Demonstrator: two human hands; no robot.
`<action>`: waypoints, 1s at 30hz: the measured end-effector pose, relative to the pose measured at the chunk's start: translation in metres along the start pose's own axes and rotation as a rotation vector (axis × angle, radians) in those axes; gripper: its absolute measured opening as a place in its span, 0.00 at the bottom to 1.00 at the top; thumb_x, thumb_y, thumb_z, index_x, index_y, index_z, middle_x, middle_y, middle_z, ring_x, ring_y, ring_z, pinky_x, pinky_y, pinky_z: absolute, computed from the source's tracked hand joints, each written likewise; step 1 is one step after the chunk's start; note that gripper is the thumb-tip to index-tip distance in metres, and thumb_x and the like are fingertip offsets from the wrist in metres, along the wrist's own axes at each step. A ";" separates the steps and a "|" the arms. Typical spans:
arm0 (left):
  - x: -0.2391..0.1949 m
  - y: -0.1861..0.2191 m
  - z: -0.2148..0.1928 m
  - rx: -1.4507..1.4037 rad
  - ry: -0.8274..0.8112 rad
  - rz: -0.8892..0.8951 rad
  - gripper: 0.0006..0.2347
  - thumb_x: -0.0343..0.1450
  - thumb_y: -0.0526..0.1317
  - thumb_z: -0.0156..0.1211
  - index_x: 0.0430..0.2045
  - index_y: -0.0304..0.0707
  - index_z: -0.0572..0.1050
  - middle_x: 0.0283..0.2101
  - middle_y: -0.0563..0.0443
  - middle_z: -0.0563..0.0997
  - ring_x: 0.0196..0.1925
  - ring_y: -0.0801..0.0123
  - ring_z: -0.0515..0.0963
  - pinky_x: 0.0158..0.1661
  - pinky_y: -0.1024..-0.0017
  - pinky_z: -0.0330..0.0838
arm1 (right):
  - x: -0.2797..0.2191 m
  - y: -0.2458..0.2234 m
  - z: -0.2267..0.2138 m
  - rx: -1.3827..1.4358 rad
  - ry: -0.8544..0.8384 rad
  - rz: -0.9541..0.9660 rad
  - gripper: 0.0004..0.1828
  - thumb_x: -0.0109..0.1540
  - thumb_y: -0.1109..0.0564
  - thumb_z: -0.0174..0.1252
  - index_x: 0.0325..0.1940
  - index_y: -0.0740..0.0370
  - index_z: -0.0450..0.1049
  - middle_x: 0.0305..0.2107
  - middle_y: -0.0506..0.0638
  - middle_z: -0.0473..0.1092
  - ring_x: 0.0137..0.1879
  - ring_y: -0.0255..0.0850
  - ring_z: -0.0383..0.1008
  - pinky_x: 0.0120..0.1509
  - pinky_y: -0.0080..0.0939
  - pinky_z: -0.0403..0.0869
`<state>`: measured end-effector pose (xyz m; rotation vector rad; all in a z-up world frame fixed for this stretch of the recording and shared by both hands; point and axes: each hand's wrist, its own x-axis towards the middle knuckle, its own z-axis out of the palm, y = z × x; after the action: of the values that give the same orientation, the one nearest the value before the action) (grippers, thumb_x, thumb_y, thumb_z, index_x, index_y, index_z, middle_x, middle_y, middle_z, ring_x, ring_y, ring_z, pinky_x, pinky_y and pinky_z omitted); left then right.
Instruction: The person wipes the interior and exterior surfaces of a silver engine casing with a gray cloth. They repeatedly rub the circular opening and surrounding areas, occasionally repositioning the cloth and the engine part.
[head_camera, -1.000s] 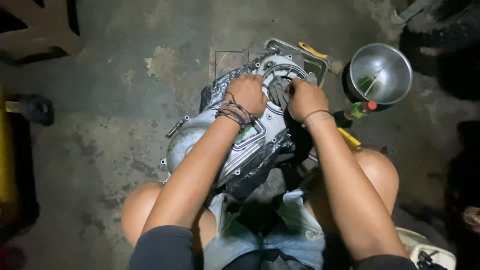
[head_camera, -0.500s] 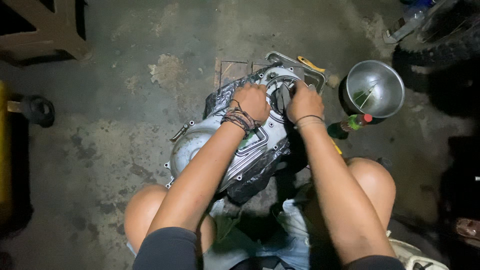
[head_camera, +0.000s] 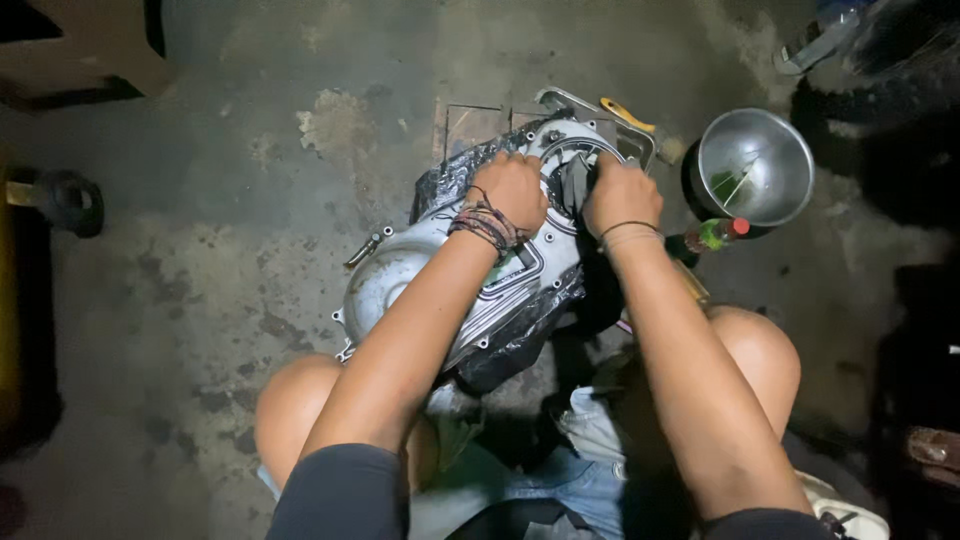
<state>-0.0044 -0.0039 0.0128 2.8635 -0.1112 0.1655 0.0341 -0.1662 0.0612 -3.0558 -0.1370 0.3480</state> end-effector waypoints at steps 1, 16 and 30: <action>0.002 0.001 0.004 -0.004 0.006 -0.008 0.15 0.66 0.46 0.58 0.38 0.35 0.78 0.37 0.40 0.82 0.46 0.48 0.81 0.42 0.53 0.78 | -0.002 -0.007 0.003 -0.007 0.002 -0.008 0.17 0.66 0.57 0.46 0.56 0.45 0.75 0.44 0.63 0.78 0.56 0.63 0.78 0.58 0.63 0.76; 0.002 0.007 0.010 0.034 -0.010 -0.049 0.16 0.65 0.50 0.63 0.37 0.36 0.79 0.37 0.44 0.81 0.47 0.55 0.82 0.38 0.55 0.82 | -0.005 -0.006 0.026 0.082 0.024 -0.003 0.21 0.70 0.59 0.42 0.63 0.46 0.74 0.44 0.71 0.77 0.57 0.67 0.76 0.60 0.65 0.75; 0.002 0.001 0.006 0.022 0.028 0.007 0.17 0.64 0.48 0.63 0.37 0.32 0.78 0.36 0.40 0.81 0.47 0.50 0.81 0.39 0.54 0.81 | -0.006 -0.006 0.007 0.154 -0.033 0.017 0.17 0.66 0.53 0.49 0.58 0.44 0.75 0.47 0.66 0.76 0.60 0.66 0.74 0.62 0.65 0.74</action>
<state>-0.0013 -0.0062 0.0074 2.8819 -0.1140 0.2087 0.0265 -0.1600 0.0566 -2.9014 -0.0818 0.3913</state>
